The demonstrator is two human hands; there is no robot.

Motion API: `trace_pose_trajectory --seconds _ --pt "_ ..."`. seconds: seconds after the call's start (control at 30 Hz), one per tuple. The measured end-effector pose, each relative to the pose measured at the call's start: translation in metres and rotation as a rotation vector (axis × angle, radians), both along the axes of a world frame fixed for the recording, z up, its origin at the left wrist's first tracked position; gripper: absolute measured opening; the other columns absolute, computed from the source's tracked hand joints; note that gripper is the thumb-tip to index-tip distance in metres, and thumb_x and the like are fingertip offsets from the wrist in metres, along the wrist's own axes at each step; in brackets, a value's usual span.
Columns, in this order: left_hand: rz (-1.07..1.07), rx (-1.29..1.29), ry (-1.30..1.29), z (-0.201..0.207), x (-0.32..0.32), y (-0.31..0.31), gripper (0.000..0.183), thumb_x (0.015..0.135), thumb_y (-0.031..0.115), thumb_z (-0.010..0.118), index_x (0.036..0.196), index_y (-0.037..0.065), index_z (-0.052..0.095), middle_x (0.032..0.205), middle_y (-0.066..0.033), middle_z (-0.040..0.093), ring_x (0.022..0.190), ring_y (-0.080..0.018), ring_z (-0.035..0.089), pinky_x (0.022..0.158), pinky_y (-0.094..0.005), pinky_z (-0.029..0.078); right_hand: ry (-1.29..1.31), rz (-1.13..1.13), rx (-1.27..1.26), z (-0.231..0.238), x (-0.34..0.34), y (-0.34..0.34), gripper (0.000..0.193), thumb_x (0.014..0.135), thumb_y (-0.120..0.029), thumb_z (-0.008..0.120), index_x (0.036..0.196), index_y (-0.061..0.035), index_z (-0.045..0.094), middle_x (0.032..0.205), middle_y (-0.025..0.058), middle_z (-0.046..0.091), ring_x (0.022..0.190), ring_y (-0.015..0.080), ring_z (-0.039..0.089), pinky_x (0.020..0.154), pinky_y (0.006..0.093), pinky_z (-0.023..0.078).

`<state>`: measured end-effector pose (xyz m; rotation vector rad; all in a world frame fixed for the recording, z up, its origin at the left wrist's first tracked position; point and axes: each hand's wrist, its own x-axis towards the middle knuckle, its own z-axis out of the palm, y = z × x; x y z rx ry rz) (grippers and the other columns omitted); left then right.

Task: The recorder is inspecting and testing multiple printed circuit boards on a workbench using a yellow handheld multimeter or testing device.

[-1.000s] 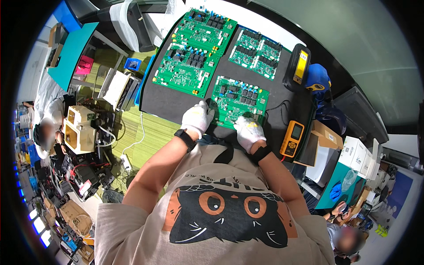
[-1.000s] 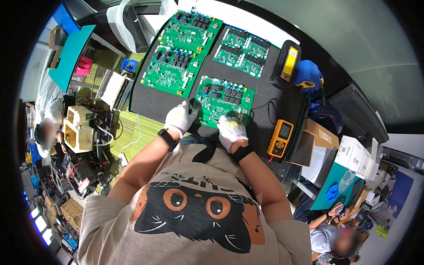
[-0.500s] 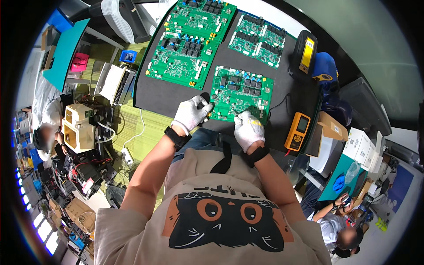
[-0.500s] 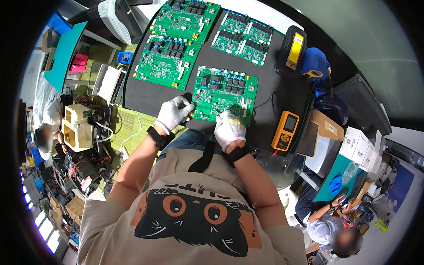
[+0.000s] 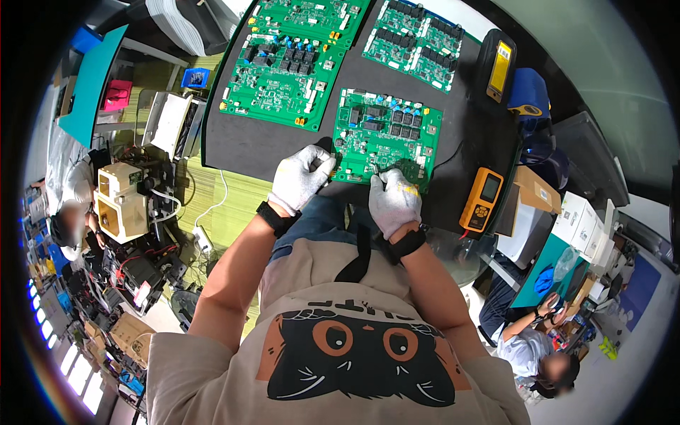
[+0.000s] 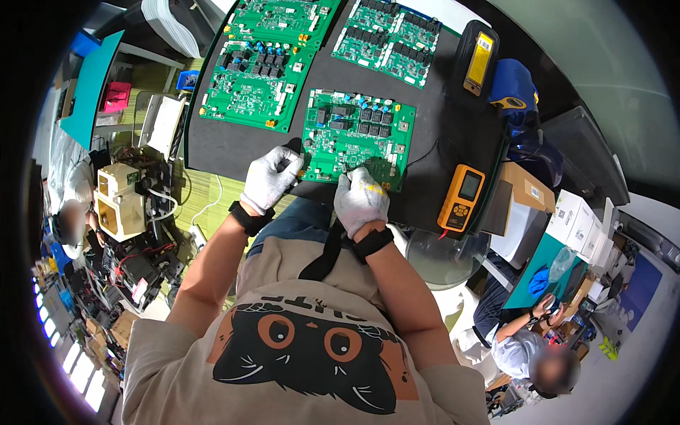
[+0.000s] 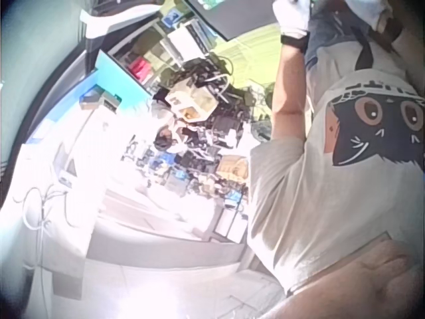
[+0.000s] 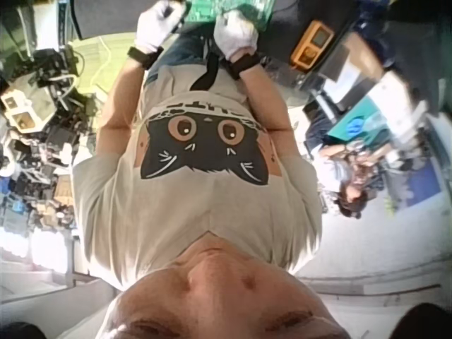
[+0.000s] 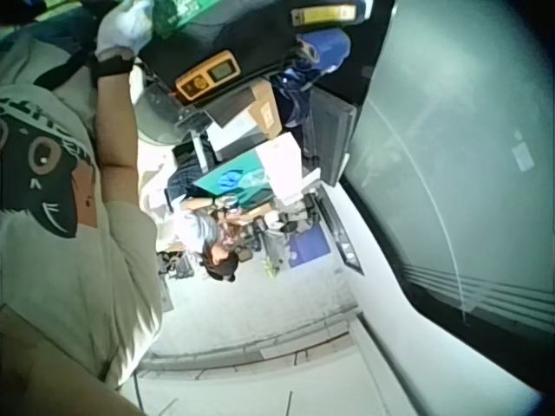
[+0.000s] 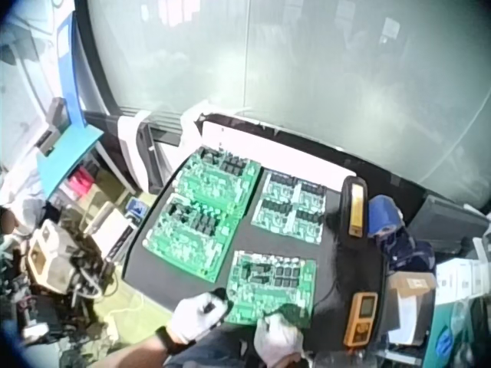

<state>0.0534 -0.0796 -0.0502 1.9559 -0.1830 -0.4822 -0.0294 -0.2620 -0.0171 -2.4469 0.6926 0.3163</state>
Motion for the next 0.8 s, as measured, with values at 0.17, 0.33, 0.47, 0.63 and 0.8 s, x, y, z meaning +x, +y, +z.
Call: trace_pose_trajectory --seconds 0.17,0.33,0.47,0.63,0.8 --pt "-0.017 0.000 -0.008 0.001 0.000 0.001 0.014 0.091 0.017 0.071 0.088 0.003 0.066 0.073 -0.0068 0.069 0.058 -0.0114 0.067 0.056 -0.0269 0.052 0.010 -0.022 0.021 0.002 0.001 0.006 0.028 0.091 -0.032 0.062 0.096 -0.0043 0.065 0.090 0.0192 0.071 0.088 0.0385 0.068 0.079 0.0475 0.053" --pt "-0.010 -0.034 0.015 0.001 0.000 0.002 0.013 0.091 0.016 0.071 0.088 0.004 0.066 0.074 -0.0068 0.069 0.058 -0.0114 0.067 0.057 -0.0268 0.052 0.078 -0.019 -0.042 0.003 0.002 0.011 0.028 0.091 -0.032 0.062 0.097 -0.0054 0.065 0.089 0.0175 0.071 0.087 0.0372 0.069 0.079 0.0471 0.053" --pt "-0.022 -0.011 -0.038 0.000 0.000 0.002 0.012 0.090 0.016 0.071 0.089 0.004 0.067 0.074 -0.0070 0.069 0.058 -0.0115 0.067 0.057 -0.0268 0.052 0.058 0.001 -0.079 0.004 0.003 0.011 0.029 0.092 -0.034 0.061 0.097 -0.0060 0.065 0.086 0.0165 0.072 0.083 0.0372 0.069 0.077 0.0471 0.053" --pt "-0.031 -0.017 -0.028 -0.001 0.000 0.004 0.012 0.090 0.017 0.070 0.089 0.005 0.067 0.077 -0.0086 0.069 0.060 -0.0145 0.066 0.059 -0.0284 0.052 0.067 0.005 -0.106 0.002 0.004 0.012 0.029 0.092 -0.035 0.061 0.095 -0.0065 0.065 0.083 0.0164 0.071 0.080 0.0373 0.069 0.074 0.0477 0.054" --pt "-0.051 0.022 -0.092 -0.005 0.000 0.006 0.014 0.089 0.019 0.071 0.090 0.006 0.067 0.082 -0.0111 0.069 0.066 -0.0228 0.066 0.064 -0.0315 0.053 0.059 0.014 -0.126 0.001 0.004 0.013 0.028 0.091 -0.034 0.061 0.094 -0.0070 0.064 0.082 0.0162 0.071 0.079 0.0376 0.069 0.073 0.0479 0.053"
